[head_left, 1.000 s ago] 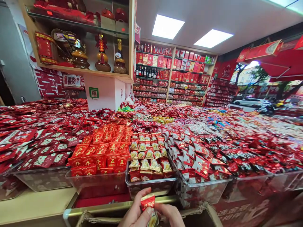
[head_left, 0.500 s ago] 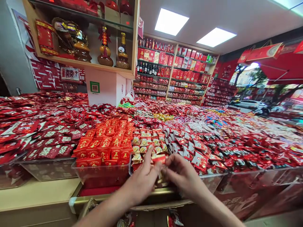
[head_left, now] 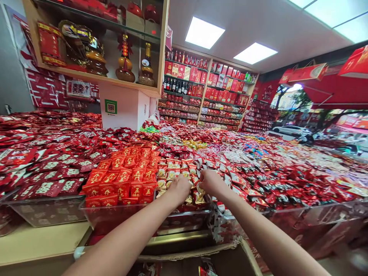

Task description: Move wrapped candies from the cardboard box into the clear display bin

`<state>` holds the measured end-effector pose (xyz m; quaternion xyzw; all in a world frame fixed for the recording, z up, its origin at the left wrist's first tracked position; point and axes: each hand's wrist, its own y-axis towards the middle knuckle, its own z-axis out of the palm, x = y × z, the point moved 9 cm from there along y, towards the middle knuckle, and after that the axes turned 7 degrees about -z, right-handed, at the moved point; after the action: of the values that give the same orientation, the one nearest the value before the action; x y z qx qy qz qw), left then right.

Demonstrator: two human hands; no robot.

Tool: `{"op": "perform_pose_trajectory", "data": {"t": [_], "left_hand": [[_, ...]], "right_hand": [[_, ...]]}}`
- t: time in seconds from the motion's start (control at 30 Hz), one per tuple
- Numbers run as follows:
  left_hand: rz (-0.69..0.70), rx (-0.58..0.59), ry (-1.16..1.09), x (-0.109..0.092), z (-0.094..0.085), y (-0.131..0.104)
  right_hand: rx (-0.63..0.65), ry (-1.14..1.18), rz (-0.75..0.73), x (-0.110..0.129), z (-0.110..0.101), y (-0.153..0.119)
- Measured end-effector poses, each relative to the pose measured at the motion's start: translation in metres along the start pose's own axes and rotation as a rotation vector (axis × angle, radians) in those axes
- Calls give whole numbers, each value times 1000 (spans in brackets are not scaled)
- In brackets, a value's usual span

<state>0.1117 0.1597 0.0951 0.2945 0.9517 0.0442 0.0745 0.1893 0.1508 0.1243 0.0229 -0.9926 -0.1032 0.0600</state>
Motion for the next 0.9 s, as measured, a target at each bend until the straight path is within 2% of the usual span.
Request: {"op": "perform_pose_trajectory", "data": {"t": [0.13, 0.3, 0.5, 0.67, 0.77, 0.9], "left_hand": [[-43, 11, 96, 2, 2, 9], [-73, 28, 144, 15, 8, 5], [3, 9, 122, 17, 10, -5], [131, -20, 97, 10, 6, -17], [162, -9, 95, 7, 7, -18], [168, 19, 78, 5, 4, -15]], "right_hand": [[27, -22, 4, 8, 6, 1], [75, -33, -2, 15, 31, 6], [137, -69, -71, 16, 52, 11], [161, -99, -117, 20, 52, 12], [178, -94, -124, 22, 51, 14], [158, -63, -132, 21, 36, 12]]}}
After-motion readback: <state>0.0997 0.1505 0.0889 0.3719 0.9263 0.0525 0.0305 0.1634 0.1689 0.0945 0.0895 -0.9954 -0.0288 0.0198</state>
